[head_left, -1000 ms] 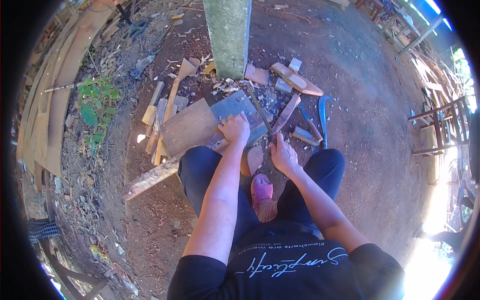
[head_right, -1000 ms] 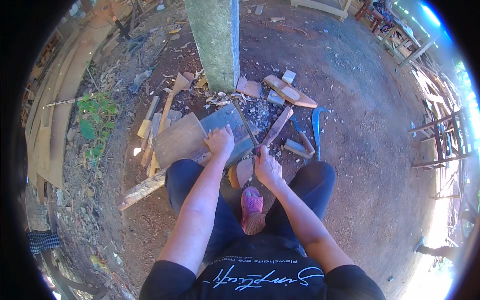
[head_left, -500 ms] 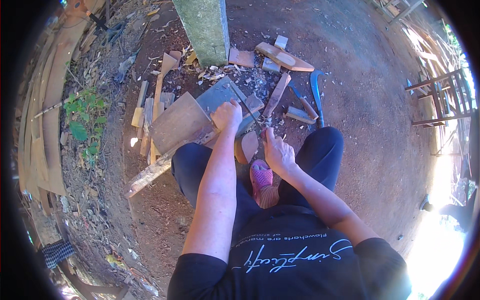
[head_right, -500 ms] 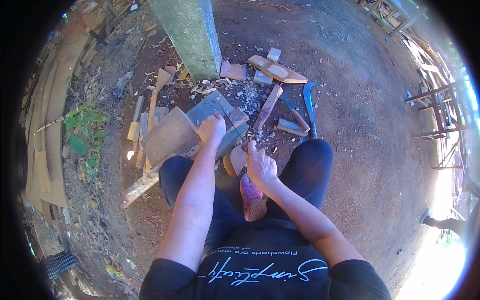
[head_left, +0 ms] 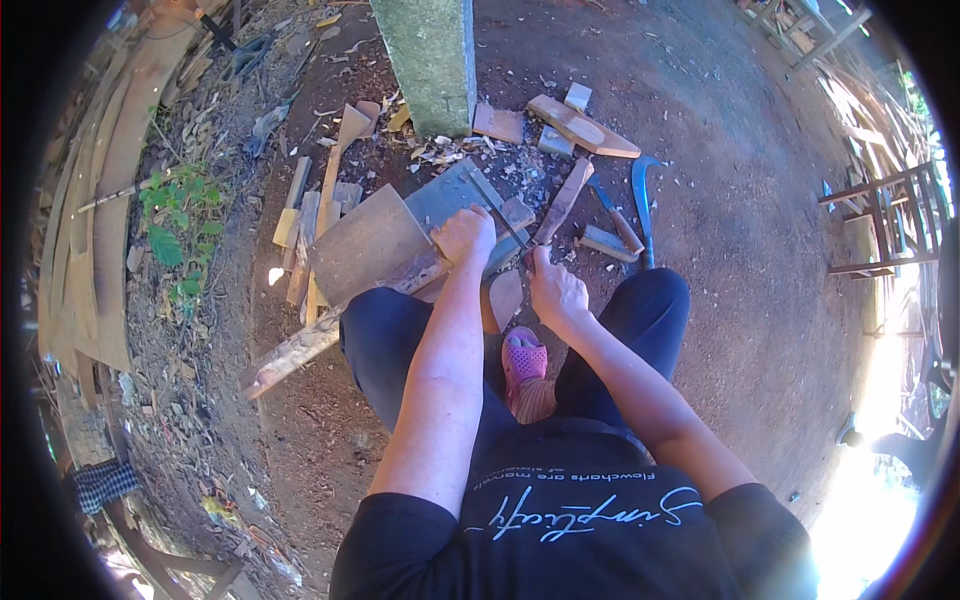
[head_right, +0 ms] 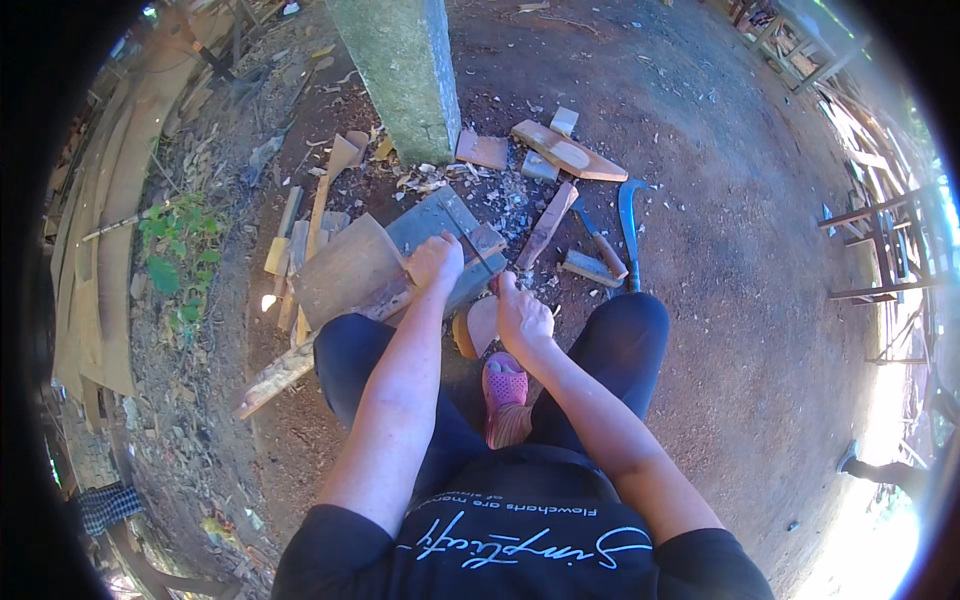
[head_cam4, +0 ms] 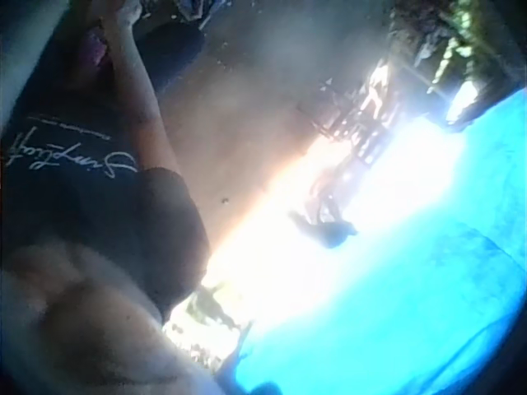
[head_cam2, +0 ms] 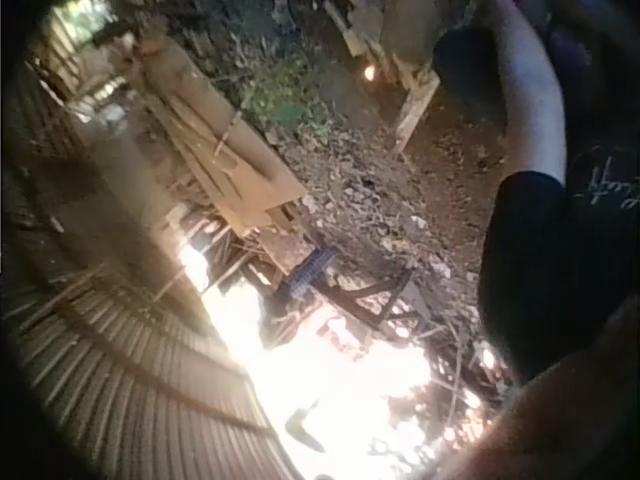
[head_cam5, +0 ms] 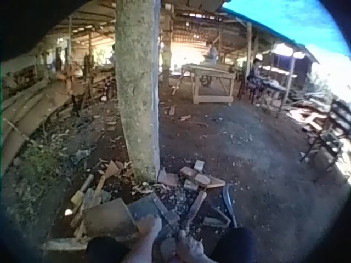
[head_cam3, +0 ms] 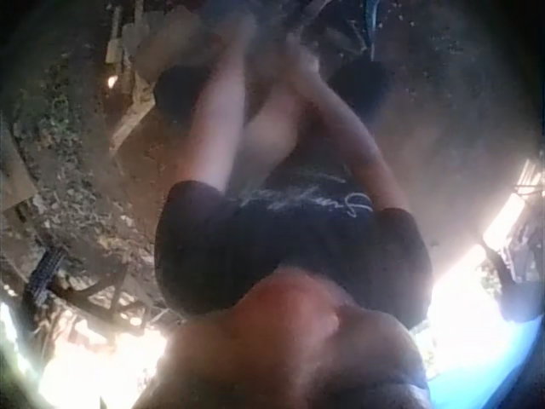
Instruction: The person saws a piece of wood using a small saw while holding the wood against a wooden block on the ground.
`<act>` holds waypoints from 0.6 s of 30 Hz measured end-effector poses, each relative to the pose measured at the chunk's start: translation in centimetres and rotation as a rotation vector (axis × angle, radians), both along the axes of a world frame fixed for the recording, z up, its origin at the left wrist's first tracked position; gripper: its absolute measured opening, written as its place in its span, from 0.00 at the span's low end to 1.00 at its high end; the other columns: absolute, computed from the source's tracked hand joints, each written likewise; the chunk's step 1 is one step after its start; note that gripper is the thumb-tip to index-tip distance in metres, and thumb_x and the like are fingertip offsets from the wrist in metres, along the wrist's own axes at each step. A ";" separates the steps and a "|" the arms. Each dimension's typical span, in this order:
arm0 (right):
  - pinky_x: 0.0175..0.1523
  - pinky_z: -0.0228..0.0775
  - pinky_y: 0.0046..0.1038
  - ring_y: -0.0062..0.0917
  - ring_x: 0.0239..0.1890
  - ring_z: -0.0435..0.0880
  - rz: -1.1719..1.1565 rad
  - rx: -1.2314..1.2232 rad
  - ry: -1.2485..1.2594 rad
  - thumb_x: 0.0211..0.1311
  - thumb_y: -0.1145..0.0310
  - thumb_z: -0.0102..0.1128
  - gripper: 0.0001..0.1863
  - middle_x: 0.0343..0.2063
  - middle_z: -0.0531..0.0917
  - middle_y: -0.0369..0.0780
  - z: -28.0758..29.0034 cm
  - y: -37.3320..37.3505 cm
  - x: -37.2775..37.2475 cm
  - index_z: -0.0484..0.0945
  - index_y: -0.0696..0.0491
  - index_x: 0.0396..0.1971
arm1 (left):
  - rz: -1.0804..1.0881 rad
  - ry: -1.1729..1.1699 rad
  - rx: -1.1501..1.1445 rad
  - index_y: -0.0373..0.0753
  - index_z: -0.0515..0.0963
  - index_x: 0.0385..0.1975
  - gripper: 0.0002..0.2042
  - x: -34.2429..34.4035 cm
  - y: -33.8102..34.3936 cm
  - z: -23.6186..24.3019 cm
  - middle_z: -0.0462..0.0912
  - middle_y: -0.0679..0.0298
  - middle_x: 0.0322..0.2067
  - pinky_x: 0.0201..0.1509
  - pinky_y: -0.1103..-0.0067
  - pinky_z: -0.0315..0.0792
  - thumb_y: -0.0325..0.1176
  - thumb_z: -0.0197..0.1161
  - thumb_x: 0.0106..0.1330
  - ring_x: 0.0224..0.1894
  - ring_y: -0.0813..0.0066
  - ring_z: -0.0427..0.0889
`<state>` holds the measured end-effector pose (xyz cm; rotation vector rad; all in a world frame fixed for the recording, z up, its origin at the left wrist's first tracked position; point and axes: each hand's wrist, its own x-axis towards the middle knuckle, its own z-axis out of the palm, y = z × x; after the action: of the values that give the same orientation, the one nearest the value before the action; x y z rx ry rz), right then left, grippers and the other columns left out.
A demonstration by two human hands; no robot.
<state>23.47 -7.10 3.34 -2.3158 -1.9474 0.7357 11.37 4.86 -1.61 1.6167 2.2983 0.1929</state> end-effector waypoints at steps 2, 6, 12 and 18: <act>0.38 0.76 0.44 0.46 0.35 0.84 0.029 0.016 0.013 0.66 0.65 0.46 0.10 0.31 0.82 0.52 -0.4 0.8 0.4 0.62 0.50 0.44 | 0.004 0.002 -0.002 0.37 0.84 0.30 0.23 -0.2 0.1 -0.3 0.84 0.51 0.34 0.57 0.60 0.65 0.44 0.41 0.67 0.42 0.55 0.83; 0.36 0.75 0.44 0.47 0.34 0.84 0.072 0.048 0.011 0.65 0.65 0.48 0.12 0.29 0.82 0.53 -0.6 1.3 -0.1 0.61 0.52 0.44 | 0.083 0.024 0.094 0.35 0.84 0.28 0.26 -1.2 -0.3 -0.3 0.84 0.47 0.34 0.49 0.58 0.71 0.47 0.39 0.68 0.39 0.51 0.83; 0.34 0.74 0.47 0.48 0.31 0.83 0.060 0.108 0.035 0.64 0.63 0.50 0.15 0.27 0.81 0.53 -0.9 0.6 0.1 0.61 0.52 0.45 | 0.067 0.052 0.112 0.36 0.83 0.26 0.24 -0.8 -0.9 0.2 0.84 0.48 0.30 0.47 0.58 0.71 0.45 0.42 0.67 0.36 0.54 0.84; 0.33 0.73 0.48 0.49 0.30 0.82 0.061 0.128 0.050 0.64 0.62 0.51 0.17 0.26 0.81 0.52 -2.2 1.0 -0.1 0.60 0.51 0.48 | 0.138 0.013 0.094 0.34 0.83 0.28 0.25 -1.3 -0.6 -0.8 0.84 0.48 0.31 0.47 0.59 0.71 0.46 0.41 0.67 0.37 0.52 0.83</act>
<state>23.33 -6.08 1.17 -2.1542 -1.9892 0.6456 10.05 4.22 -2.40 1.5067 2.4452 0.3279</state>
